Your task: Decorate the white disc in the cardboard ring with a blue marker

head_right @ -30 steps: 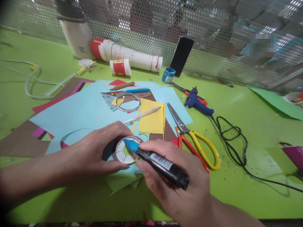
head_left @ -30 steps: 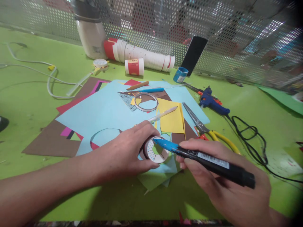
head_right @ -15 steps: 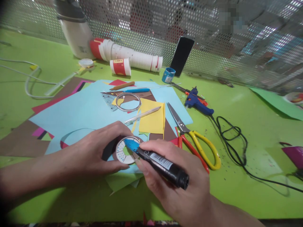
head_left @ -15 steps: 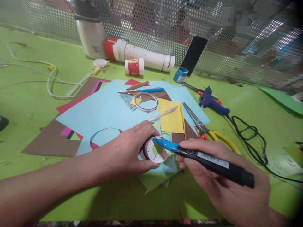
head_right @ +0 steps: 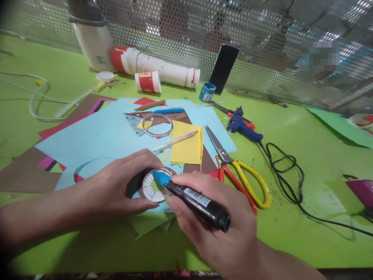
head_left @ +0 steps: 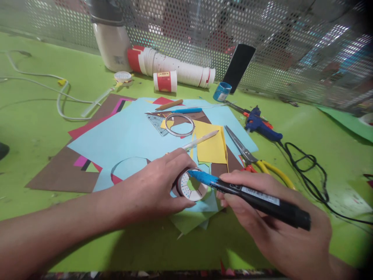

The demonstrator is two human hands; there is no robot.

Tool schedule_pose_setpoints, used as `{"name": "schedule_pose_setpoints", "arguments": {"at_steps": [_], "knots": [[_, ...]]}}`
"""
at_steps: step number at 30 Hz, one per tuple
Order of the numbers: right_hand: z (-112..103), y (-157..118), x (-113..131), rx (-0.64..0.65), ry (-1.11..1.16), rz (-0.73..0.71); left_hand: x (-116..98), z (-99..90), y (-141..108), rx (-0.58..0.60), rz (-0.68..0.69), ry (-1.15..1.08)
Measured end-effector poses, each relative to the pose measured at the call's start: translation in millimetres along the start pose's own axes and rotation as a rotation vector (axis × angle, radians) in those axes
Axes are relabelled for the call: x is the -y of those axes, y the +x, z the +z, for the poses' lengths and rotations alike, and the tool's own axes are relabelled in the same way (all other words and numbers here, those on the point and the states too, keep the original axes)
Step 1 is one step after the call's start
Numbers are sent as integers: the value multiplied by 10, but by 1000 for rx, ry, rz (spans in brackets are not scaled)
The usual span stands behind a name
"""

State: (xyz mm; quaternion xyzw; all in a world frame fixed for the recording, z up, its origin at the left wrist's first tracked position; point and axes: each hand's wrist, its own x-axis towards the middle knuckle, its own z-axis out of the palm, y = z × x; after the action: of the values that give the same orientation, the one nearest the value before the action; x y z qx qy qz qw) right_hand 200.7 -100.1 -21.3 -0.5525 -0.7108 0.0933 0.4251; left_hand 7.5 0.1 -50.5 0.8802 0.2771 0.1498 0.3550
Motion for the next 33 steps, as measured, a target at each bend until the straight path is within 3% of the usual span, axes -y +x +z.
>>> {"name": "schedule_pose_setpoints", "arguments": {"at_steps": [20, 27, 33], "knots": [[17, -36, 11, -14, -31, -22, -10, 0, 6, -32, 26, 22], [-133, -172, -47, -122, -85, 21, -28, -22, -1, -26, -25, -12], [-58, -93, 14, -144, -56, 18, -35, -25, -4, -12, -55, -28]]}}
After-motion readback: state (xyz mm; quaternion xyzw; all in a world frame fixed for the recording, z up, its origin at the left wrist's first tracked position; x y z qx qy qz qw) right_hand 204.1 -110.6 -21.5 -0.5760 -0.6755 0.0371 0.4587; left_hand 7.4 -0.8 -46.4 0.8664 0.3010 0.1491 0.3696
